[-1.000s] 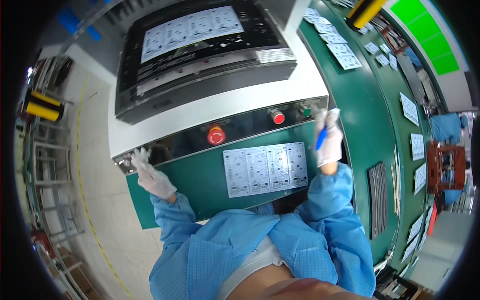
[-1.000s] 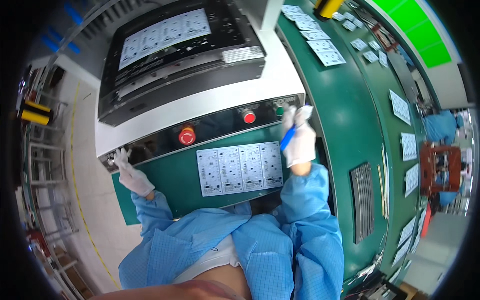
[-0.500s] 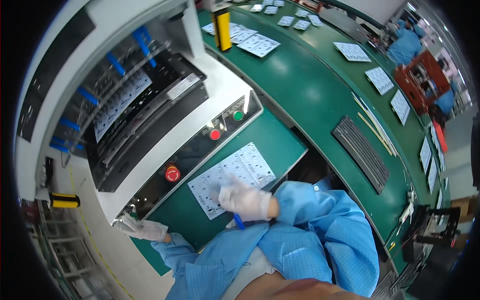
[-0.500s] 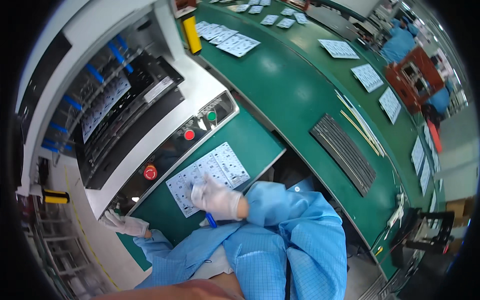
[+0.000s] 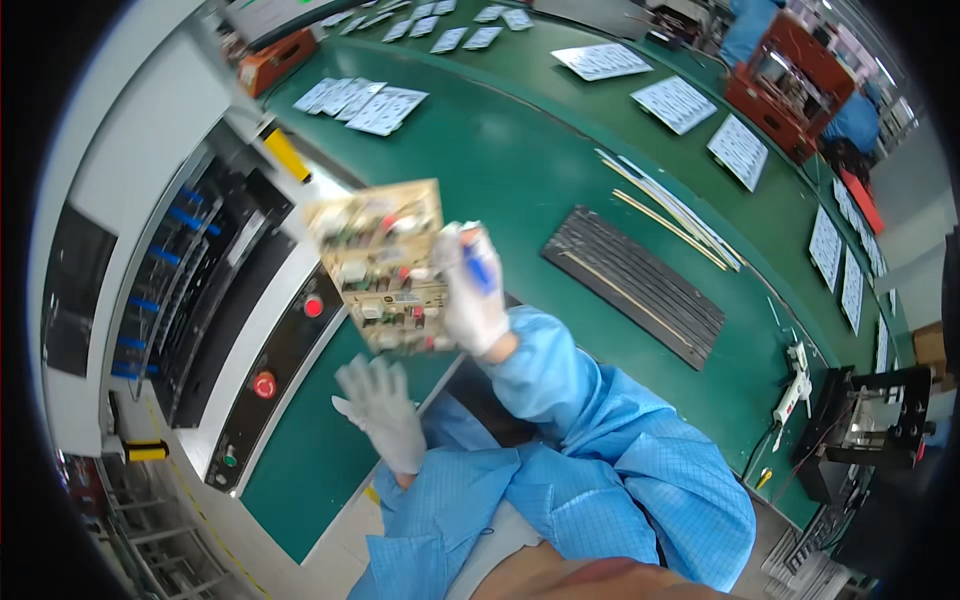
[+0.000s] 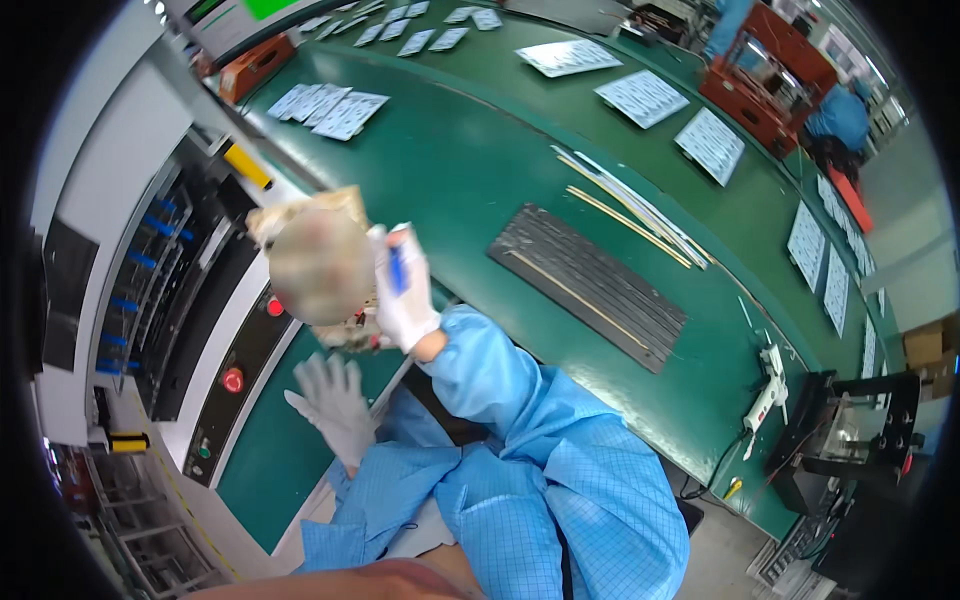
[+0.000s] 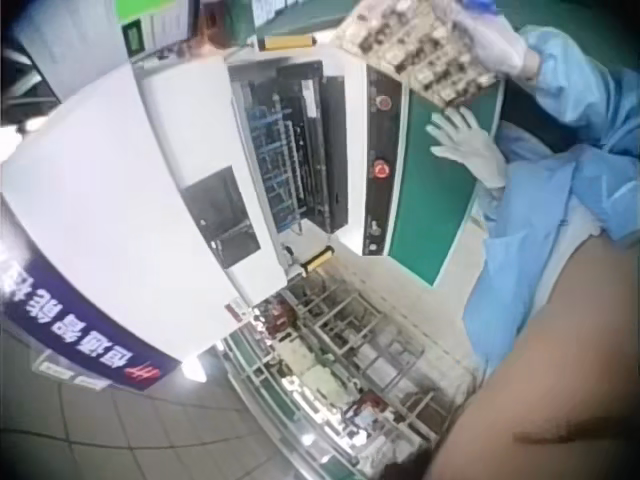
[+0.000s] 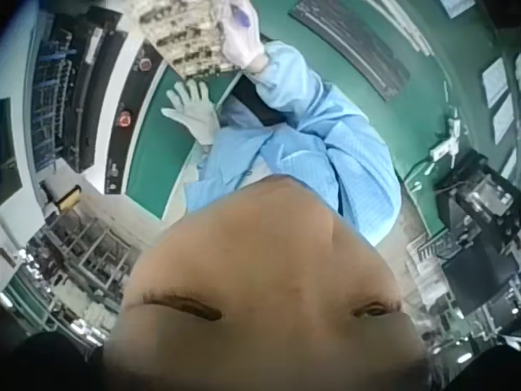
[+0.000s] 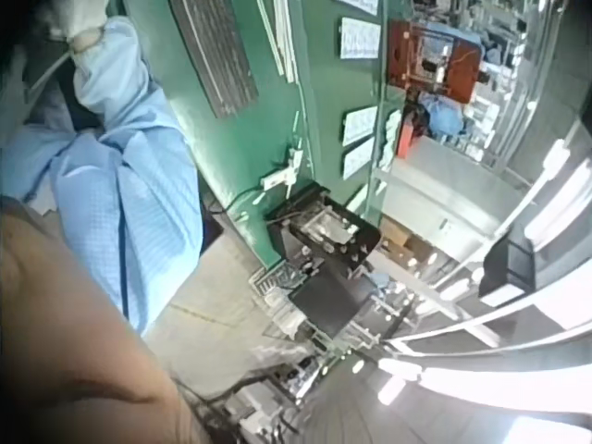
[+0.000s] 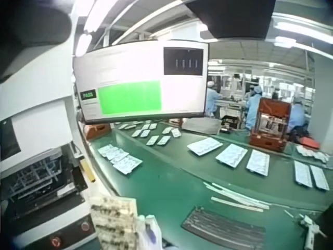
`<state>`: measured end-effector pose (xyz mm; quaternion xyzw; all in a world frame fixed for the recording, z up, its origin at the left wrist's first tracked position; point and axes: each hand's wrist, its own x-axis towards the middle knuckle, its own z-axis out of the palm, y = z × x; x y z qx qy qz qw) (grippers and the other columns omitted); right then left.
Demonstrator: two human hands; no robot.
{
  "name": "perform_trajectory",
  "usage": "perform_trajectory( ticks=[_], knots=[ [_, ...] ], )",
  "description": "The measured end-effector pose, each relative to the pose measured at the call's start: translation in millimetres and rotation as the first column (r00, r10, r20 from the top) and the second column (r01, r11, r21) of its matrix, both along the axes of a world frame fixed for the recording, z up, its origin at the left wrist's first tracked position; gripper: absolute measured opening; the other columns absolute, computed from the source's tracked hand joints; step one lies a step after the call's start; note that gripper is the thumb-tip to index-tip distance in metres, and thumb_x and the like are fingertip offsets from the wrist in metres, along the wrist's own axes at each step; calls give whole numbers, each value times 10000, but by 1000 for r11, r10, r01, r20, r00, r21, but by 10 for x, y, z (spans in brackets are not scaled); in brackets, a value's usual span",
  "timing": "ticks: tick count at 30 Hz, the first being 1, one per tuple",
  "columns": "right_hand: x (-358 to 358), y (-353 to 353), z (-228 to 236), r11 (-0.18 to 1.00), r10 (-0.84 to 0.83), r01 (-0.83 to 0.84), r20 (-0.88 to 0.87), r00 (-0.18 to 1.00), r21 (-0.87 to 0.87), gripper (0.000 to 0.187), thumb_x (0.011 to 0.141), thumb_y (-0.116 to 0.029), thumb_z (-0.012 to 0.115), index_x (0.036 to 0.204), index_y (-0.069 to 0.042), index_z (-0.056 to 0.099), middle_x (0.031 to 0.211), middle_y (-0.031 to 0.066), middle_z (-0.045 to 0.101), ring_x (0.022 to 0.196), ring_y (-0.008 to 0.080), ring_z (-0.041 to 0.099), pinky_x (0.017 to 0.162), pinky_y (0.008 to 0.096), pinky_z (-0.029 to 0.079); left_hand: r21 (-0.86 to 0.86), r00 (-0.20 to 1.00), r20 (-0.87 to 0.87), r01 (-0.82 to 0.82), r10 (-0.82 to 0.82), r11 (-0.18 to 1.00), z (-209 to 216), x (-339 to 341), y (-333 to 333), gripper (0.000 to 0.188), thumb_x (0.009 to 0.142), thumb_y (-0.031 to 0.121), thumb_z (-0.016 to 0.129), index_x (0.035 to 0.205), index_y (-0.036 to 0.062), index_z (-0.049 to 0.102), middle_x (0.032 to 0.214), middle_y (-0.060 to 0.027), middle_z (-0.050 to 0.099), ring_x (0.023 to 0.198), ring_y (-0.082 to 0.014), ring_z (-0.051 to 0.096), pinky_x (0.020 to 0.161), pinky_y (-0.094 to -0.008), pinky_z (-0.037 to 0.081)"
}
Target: Testing printed circuit boards using a test fixture and marking them with a pen.
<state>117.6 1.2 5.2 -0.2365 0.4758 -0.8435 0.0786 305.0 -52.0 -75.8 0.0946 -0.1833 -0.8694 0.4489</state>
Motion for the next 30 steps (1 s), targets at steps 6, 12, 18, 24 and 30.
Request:
perform_trajectory(
  ticks=[6,12,18,24,30],
  knots=[
    [-313,865,350,956,-20,72,182,983,-285,265,1010,-276,417,1092,-32,479,1096,115,532,998,226,521,857,381,433,-963,772,264,248,578,108,801,-1268,217,926,793,305,718,1442,-25,146,1426,-208,354,1298,-312,388,1075,-442,331],
    [-346,1799,166,848,-418,423,-89,904,319,268,967,-166,463,1192,-24,434,1126,146,570,1045,257,579,915,320,455,-689,900,421,399,-114,605,1060,-1927,378,803,816,135,637,1452,-15,169,1339,-185,460,1180,-290,520,970,-393,470],
    [142,2997,-287,591,-629,392,99,771,705,271,963,-176,455,1132,-25,605,1118,110,609,864,161,576,735,267,463,-757,916,386,383,-111,530,1030,-2403,173,514,1008,185,355,1461,22,175,1454,-153,308,1276,-276,427,1041,-395,407],
    [227,3817,-168,-230,-120,840,-871,477,492,448,729,79,575,1149,-69,627,973,116,674,801,270,622,741,366,505,-219,756,191,655,-626,723,894,-2626,218,497,1028,381,174,1433,132,319,1419,-110,397,1281,-301,426,1064,-455,374],
    [-584,3221,-115,-203,-53,819,-841,538,537,314,743,27,609,1039,-76,633,828,141,625,779,340,598,707,398,485,-175,716,218,697,-663,696,1163,-2675,311,493,1028,381,193,1398,112,376,1357,-109,463,1236,-282,472,1050,-433,391]
  ],
)
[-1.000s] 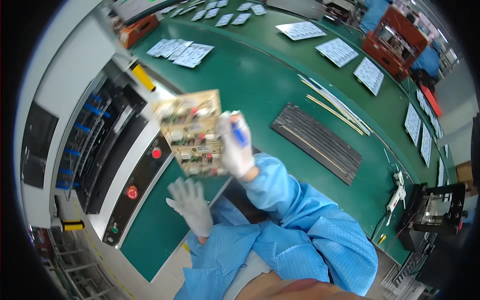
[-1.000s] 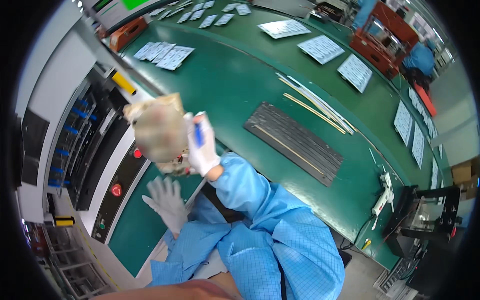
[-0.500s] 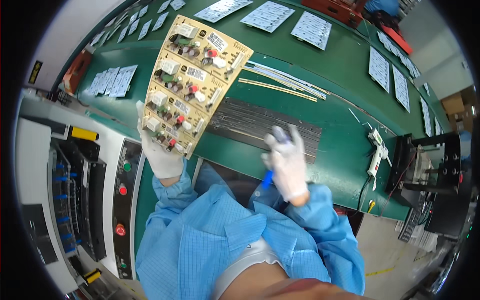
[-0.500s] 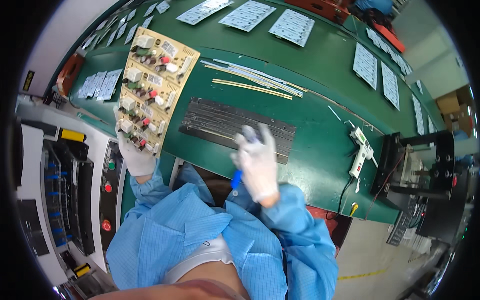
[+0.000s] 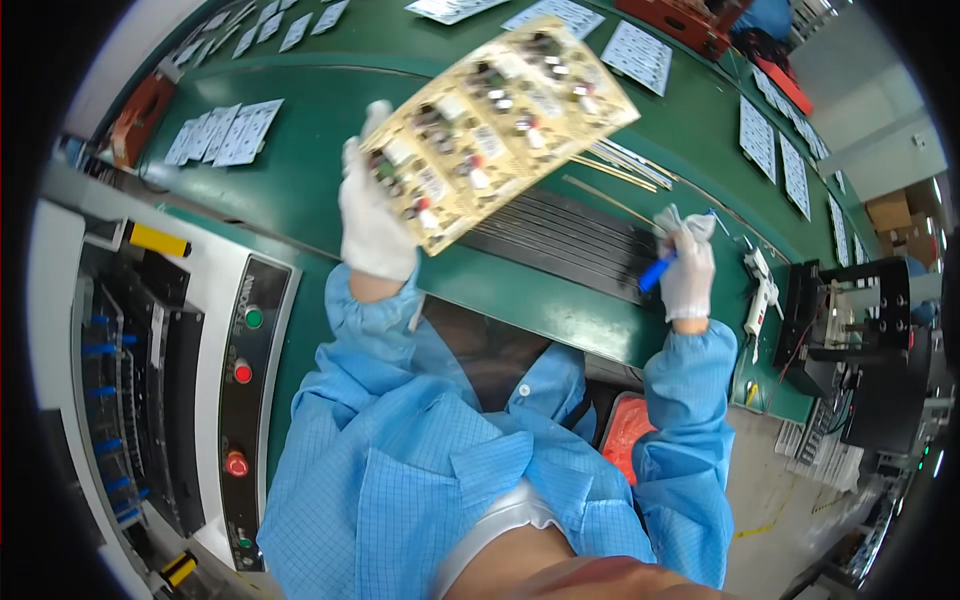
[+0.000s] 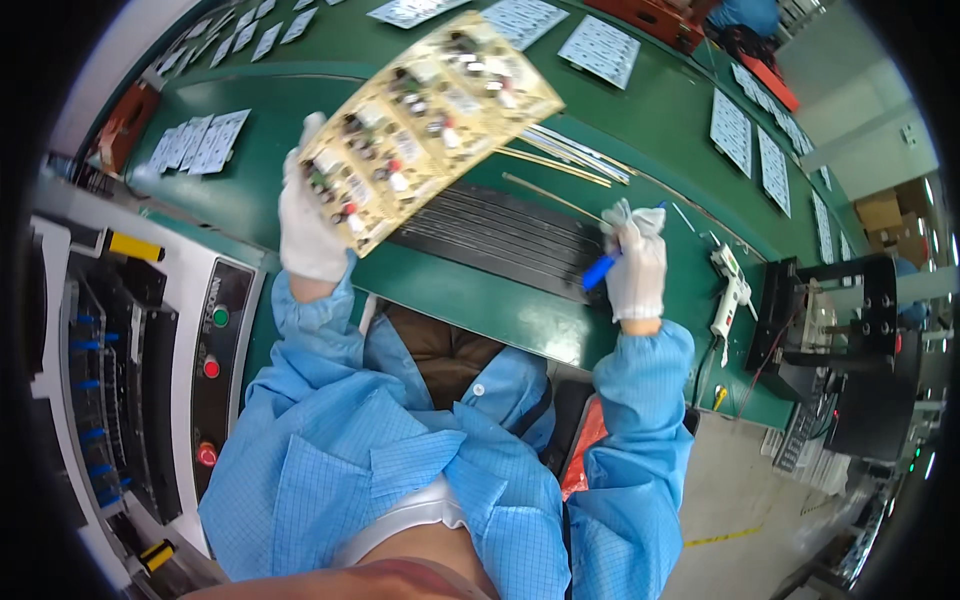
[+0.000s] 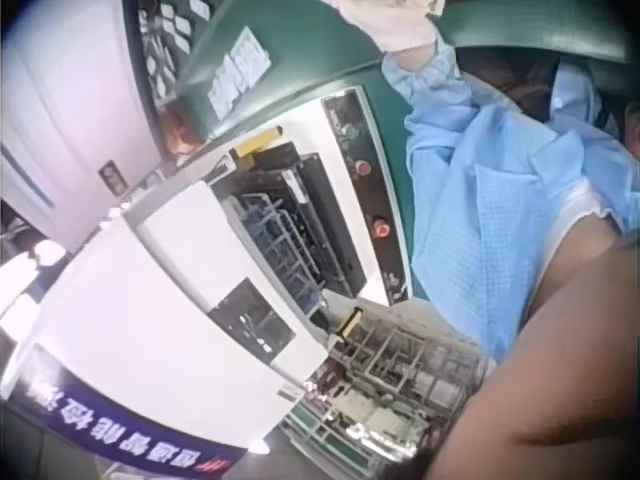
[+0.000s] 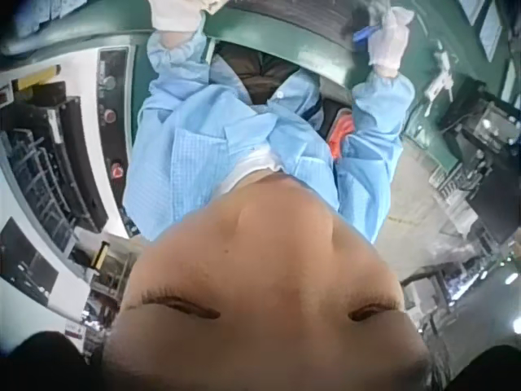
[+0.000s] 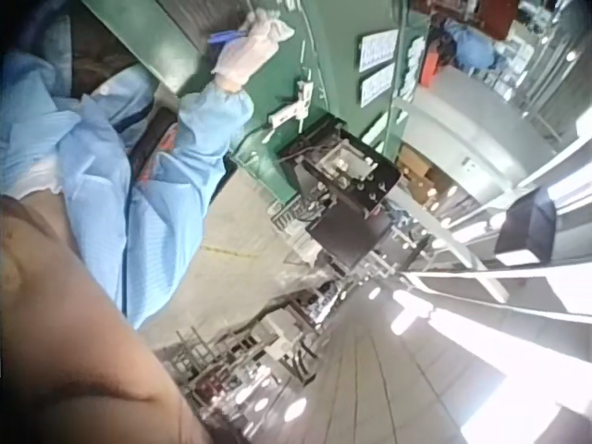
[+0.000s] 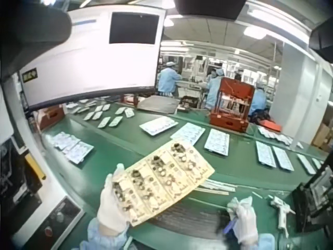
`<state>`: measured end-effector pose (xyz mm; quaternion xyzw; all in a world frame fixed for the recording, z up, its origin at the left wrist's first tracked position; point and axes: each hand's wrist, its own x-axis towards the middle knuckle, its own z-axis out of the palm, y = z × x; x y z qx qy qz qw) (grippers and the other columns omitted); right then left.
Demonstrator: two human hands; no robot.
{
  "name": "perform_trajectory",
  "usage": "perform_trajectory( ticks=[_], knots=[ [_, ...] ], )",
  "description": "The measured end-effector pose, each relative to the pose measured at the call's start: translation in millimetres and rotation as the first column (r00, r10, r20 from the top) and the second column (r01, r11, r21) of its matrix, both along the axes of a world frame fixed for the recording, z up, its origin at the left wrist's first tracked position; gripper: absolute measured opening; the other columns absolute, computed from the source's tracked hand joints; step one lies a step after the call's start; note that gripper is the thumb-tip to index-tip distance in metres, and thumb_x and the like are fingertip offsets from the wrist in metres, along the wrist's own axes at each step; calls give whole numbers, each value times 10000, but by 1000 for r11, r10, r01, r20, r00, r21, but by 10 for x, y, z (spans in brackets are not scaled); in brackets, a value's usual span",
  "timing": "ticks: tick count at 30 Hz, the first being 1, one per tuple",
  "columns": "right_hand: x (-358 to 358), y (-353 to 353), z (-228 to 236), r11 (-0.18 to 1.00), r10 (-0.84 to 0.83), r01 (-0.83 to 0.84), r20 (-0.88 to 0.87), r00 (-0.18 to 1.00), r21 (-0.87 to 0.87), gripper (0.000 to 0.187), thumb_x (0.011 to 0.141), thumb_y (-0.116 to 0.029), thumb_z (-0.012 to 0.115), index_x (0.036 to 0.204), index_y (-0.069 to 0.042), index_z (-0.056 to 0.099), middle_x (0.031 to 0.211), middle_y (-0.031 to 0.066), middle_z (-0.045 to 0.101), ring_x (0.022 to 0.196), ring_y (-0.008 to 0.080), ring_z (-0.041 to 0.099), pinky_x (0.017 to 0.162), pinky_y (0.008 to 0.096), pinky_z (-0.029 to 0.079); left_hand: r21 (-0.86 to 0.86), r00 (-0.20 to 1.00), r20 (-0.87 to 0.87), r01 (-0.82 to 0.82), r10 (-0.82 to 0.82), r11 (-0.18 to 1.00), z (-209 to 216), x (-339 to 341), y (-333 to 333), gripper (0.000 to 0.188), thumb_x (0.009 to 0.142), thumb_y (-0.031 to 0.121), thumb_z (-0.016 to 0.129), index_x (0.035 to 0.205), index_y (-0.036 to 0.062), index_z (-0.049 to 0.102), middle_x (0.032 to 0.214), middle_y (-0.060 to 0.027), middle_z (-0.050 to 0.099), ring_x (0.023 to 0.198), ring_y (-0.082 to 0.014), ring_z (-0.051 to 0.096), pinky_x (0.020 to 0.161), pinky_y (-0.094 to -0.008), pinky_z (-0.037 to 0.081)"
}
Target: Testing printed circuit boards using a test fixture and marking them with a pen.
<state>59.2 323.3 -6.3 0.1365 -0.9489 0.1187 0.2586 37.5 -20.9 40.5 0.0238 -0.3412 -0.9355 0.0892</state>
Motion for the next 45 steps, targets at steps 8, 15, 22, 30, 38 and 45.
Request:
perform_trajectory(
  ticks=[8,15,22,30,38,45],
  knots=[
    [382,-812,264,367,-67,-107,-141,988,-924,332,997,-344,375,996,-33,491,725,37,516,567,75,501,449,225,481,-59,992,-89,86,-91,995,171,-1,64,565,1013,449,204,1406,70,348,1275,-153,523,1118,-275,580,927,-406,519],
    [487,-1627,316,286,246,-224,-155,957,-932,134,889,-165,559,834,-68,486,633,28,501,493,128,491,435,256,438,-60,975,-96,193,-198,979,113,119,242,625,994,510,238,1398,48,356,1237,-148,551,1090,-241,594,909,-362,526],
    [374,-1724,209,-92,224,-104,-123,967,-990,152,795,-175,613,737,-113,487,553,27,476,358,217,423,378,301,357,-129,974,-124,175,-191,976,84,124,298,619,999,492,245,1398,30,348,1263,-165,536,1130,-259,579,929,-363,518],
    [220,-1521,271,143,-7,-321,-325,946,-936,186,872,-171,580,931,-3,528,641,29,515,411,103,473,374,221,406,-71,968,-130,206,-214,976,158,140,256,605,1001,480,247,1397,34,349,1265,-166,528,1102,-276,597,903,-394,537],
    [244,-1380,428,244,-317,-236,-307,897,-941,344,895,-127,585,1171,48,478,658,42,543,408,65,491,314,187,421,-74,970,-119,203,-211,976,143,118,246,577,1012,444,235,1392,26,351,1256,-172,530,1098,-293,597,907,-409,536],
    [63,-1224,444,476,-184,-190,-308,933,-859,168,901,-116,574,1007,13,551,661,34,545,432,54,497,325,174,427,-96,970,-110,204,-215,974,151,127,261,571,1014,421,241,1380,0,366,1251,-176,535,1084,-287,603,902,-405,539]
  ],
)
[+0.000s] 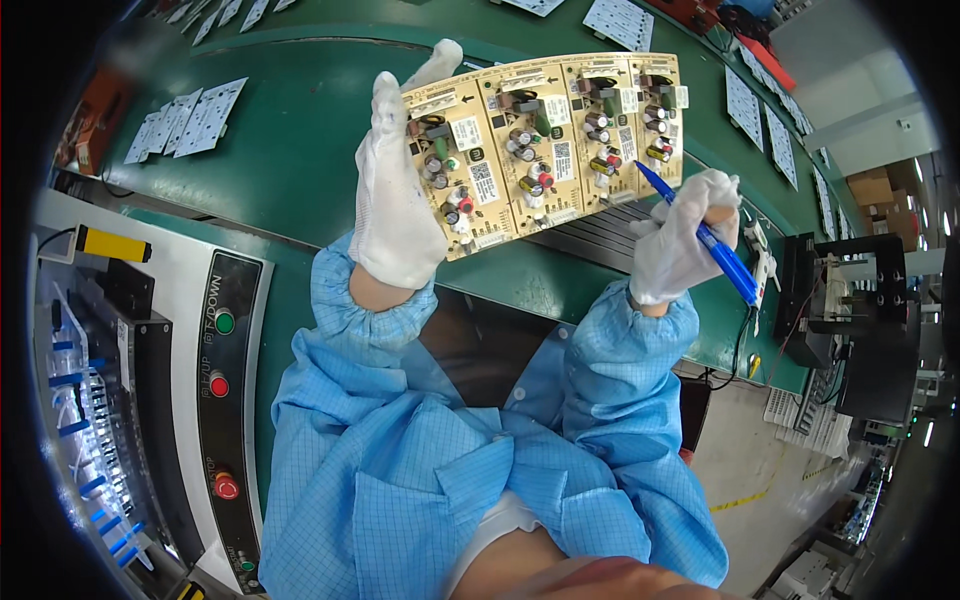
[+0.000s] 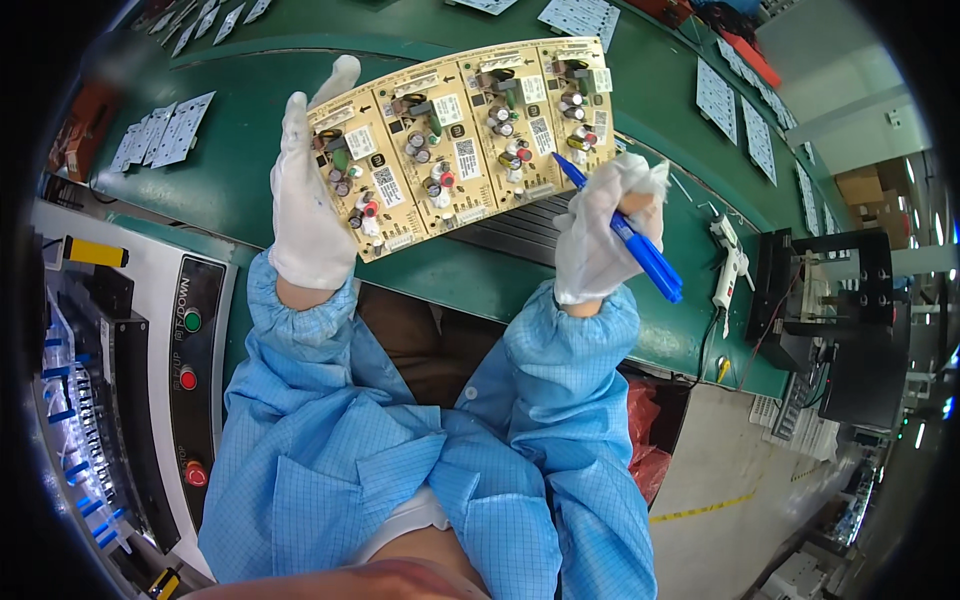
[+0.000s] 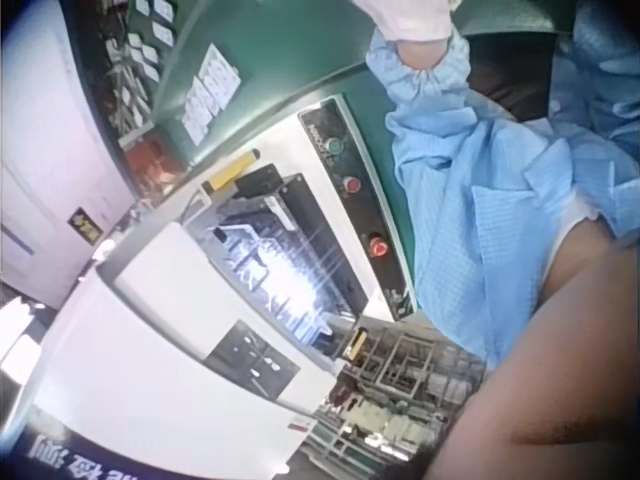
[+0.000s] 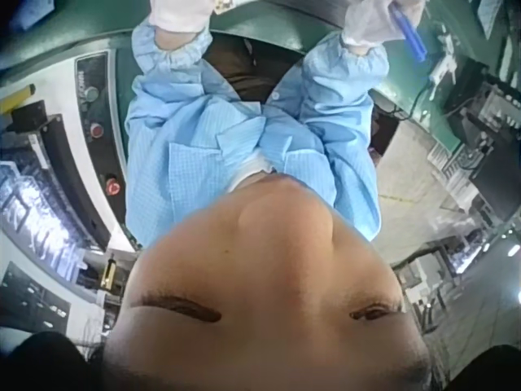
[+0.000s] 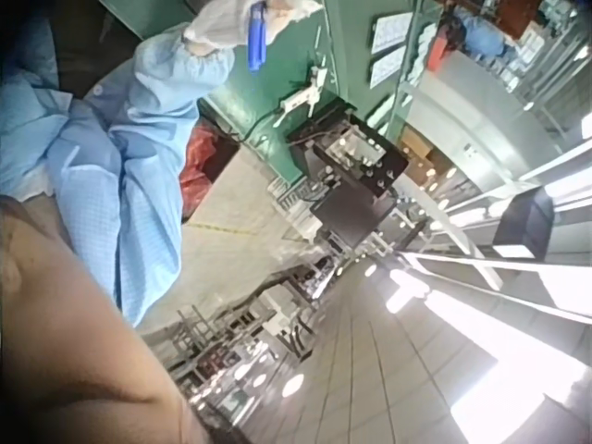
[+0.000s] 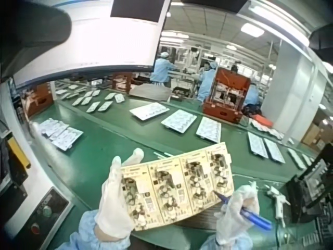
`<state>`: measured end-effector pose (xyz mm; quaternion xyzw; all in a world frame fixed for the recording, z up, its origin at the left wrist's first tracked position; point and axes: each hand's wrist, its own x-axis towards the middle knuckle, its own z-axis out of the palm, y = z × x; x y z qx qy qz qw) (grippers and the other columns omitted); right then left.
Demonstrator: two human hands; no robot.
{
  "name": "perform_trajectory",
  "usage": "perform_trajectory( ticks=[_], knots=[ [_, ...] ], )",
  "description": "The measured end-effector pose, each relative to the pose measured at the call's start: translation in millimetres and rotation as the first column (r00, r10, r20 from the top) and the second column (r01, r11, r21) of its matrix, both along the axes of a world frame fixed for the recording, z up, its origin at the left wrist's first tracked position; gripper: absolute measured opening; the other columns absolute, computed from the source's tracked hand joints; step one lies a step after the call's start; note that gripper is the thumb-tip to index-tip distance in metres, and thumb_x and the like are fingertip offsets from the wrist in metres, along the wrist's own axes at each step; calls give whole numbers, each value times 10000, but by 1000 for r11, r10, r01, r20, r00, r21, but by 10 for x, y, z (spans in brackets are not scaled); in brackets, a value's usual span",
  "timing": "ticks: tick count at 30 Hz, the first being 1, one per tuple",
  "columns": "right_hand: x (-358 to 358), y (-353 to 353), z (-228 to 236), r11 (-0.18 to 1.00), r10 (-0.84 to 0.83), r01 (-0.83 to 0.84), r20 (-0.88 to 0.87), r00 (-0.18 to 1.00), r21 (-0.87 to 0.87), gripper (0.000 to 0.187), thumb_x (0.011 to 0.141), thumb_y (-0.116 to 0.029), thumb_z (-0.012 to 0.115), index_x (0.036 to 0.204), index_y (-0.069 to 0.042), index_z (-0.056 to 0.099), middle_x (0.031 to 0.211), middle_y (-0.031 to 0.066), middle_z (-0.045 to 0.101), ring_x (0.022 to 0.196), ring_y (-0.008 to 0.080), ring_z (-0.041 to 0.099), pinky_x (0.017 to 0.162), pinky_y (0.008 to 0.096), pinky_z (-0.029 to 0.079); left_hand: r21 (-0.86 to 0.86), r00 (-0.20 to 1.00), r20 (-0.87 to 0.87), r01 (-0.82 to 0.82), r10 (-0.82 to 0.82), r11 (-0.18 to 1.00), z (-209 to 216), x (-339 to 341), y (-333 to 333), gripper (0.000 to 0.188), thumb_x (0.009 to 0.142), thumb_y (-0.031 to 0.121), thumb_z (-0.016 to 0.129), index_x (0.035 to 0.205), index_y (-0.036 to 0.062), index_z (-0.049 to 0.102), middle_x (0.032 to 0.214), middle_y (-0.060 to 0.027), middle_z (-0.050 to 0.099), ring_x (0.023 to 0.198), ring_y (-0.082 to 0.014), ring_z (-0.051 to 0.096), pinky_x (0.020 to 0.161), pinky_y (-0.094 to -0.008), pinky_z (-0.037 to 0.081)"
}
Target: Testing printed circuit boards using a test fixture and marking them with a pen.
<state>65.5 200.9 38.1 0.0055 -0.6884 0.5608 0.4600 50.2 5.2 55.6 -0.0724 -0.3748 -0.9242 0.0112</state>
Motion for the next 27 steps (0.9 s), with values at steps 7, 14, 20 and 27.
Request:
perform_trajectory(
  ticks=[7,14,20,27],
  knots=[
    [4,240,62,973,-231,226,-162,959,-45,148,915,-148,575,926,-3,547,636,28,516,424,57,466,306,184,380,-20,1000,-18,-21,21,1000,21,1,14,564,1015,404,252,1367,-18,378,1261,-163,531,1083,-275,603,895,-398,544],
    [-87,392,64,975,-220,218,-161,962,-27,170,943,-155,500,941,16,504,870,135,545,492,105,502,390,217,404,-132,996,-78,-41,31,990,-75,-42,6,571,1013,417,261,1364,-19,373,1282,-149,523,1108,-273,587,904,-393,537],
    [-58,569,20,845,354,-244,156,922,-476,472,991,-462,364,1127,-12,406,1246,236,537,1043,280,596,876,325,494,-379,996,-88,-64,33,923,-490,-325,-71,688,997,515,240,1225,-62,537,1161,-112,628,996,-163,614,933,-280,466],
    [219,722,-500,921,388,-375,192,901,-104,414,938,-111,502,1345,-76,435,1145,138,558,958,219,609,853,333,488,-685,708,-706,-679,-12,265,-929,-355,-13,419,1006,192,331,1352,-28,418,1118,-149,638,942,-266,622,868,-346,475]
  ],
)
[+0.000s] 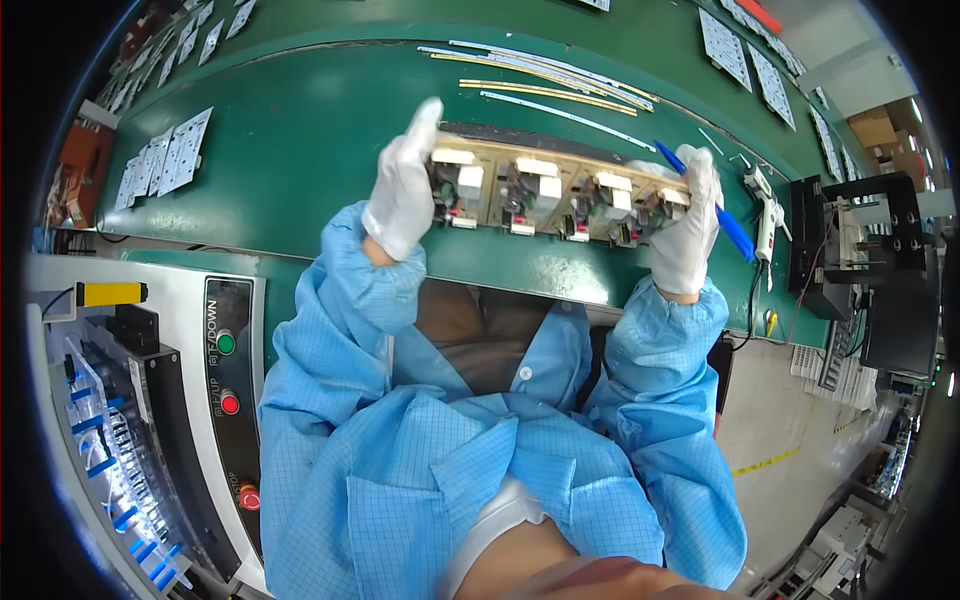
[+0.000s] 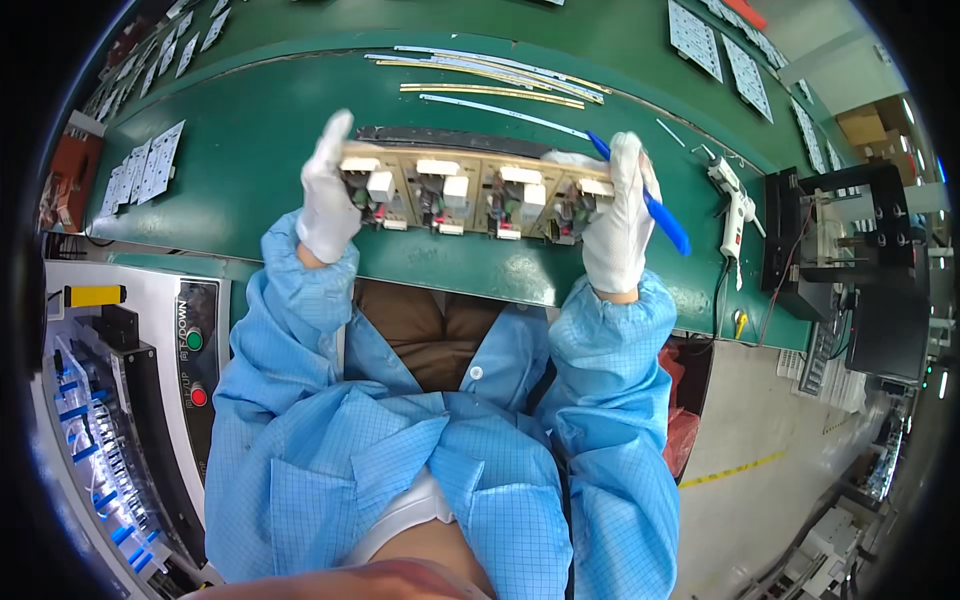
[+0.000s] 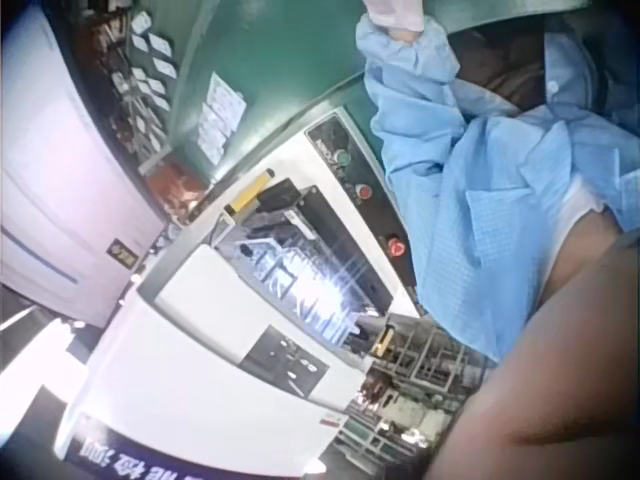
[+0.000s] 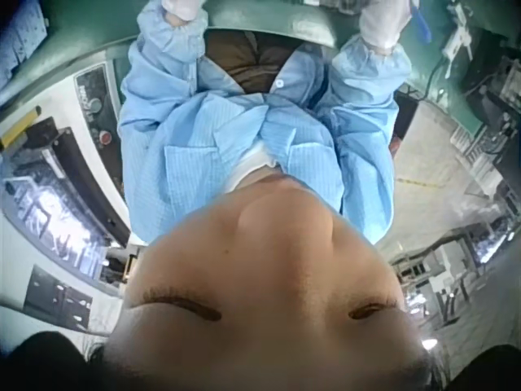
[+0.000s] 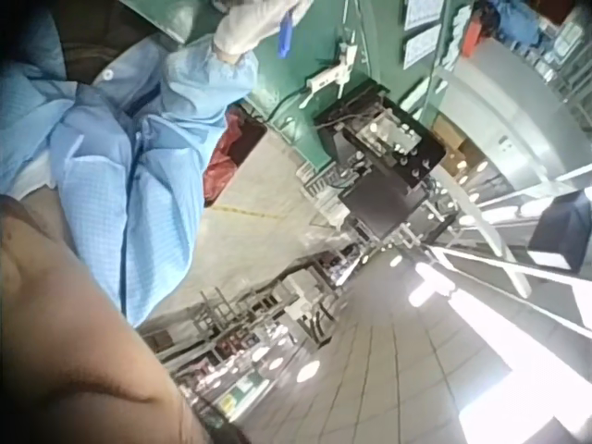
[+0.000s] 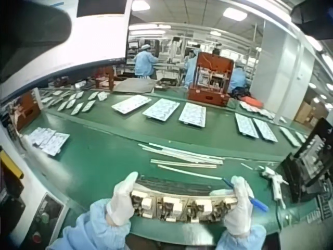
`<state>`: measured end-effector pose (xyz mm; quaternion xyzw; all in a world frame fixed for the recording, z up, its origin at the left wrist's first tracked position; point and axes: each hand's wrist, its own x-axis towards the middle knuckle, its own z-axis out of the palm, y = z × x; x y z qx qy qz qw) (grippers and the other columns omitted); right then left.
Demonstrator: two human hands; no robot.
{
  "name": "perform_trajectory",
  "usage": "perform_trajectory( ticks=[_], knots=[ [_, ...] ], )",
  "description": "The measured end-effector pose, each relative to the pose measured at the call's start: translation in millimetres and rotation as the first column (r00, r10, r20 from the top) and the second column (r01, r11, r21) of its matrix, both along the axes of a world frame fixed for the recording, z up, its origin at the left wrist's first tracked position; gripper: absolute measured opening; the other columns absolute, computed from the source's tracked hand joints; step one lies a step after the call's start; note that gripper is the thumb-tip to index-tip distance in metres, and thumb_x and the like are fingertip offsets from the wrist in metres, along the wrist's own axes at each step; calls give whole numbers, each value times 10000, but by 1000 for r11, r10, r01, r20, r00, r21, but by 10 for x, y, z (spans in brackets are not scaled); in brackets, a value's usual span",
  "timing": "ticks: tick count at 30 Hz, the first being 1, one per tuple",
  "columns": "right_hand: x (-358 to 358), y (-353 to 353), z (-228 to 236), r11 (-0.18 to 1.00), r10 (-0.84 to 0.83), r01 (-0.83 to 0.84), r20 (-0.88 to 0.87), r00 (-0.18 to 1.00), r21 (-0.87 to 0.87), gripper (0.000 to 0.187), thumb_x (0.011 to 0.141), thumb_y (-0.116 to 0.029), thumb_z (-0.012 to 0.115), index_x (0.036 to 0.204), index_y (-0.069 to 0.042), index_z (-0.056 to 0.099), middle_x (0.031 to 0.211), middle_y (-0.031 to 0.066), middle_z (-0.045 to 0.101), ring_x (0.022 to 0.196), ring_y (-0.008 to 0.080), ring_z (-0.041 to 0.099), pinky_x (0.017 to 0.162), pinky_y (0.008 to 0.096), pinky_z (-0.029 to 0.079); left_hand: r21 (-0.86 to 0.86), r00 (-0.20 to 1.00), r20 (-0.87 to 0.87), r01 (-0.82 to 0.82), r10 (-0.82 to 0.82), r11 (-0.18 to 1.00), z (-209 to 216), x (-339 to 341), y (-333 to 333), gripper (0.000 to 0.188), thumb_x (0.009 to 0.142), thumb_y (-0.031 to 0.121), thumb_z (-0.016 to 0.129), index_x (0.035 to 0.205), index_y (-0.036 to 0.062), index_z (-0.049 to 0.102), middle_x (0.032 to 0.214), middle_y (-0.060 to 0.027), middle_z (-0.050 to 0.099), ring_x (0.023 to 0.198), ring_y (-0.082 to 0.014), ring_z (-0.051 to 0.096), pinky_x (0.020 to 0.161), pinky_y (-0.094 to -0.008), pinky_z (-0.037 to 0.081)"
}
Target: Testing printed circuit boards using a test fixture and marking them with a pen.
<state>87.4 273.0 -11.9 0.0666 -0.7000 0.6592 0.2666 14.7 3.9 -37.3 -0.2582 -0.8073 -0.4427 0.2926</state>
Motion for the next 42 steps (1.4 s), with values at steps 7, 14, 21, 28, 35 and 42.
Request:
perform_trajectory(
  ticks=[7,14,21,28,35,42],
  knots=[
    [-33,26,98,877,-224,297,-227,948,379,624,790,99,591,1369,-62,424,1191,188,565,857,249,649,756,335,530,483,954,249,25,-165,875,177,-58,-27,299,977,138,411,996,-13,669,765,-84,670,557,-138,599,567,-245,487],
    [-40,45,-26,742,-291,433,-335,896,512,532,768,94,583,1278,-23,483,878,115,682,944,292,612,923,401,430,-2,987,-158,24,-24,1000,112,-99,-6,296,906,27,444,1172,-30,561,838,-160,664,745,-294,640,685,-372,506],
    [-453,106,52,481,-362,435,-280,889,761,346,854,8,472,1192,45,536,1095,256,586,985,369,573,866,385,455,66,996,48,75,-78,995,134,-437,187,319,967,112,327,1191,-40,495,1046,-265,600,954,-424,573,866,-410,451],
    [-492,95,33,734,-274,413,-321,906,540,305,975,-155,421,1132,52,579,1061,197,631,905,297,601,813,345,461,79,971,138,-206,194,975,133,315,291,409,989,178,369,1341,-30,378,981,-229,613,854,-353,604,782,-386,486],
    [-513,158,520,1000,23,-26,-205,978,-12,430,1006,-360,388,1131,48,437,1192,226,562,1075,268,580,922,349,454,772,732,566,-311,-379,554,408,275,172,493,989,421,311,1221,17,474,1105,-136,605,903,-259,665,806,-341,550],
    [-46,-929,334,999,-39,41,132,990,-11,456,994,-339,413,1240,44,402,1289,215,451,1130,264,518,995,371,397,933,669,243,-359,-703,-19,321,123,539,465,898,385,354,1191,66,523,1108,-119,598,970,-298,620,827,-471,527]
  ],
)
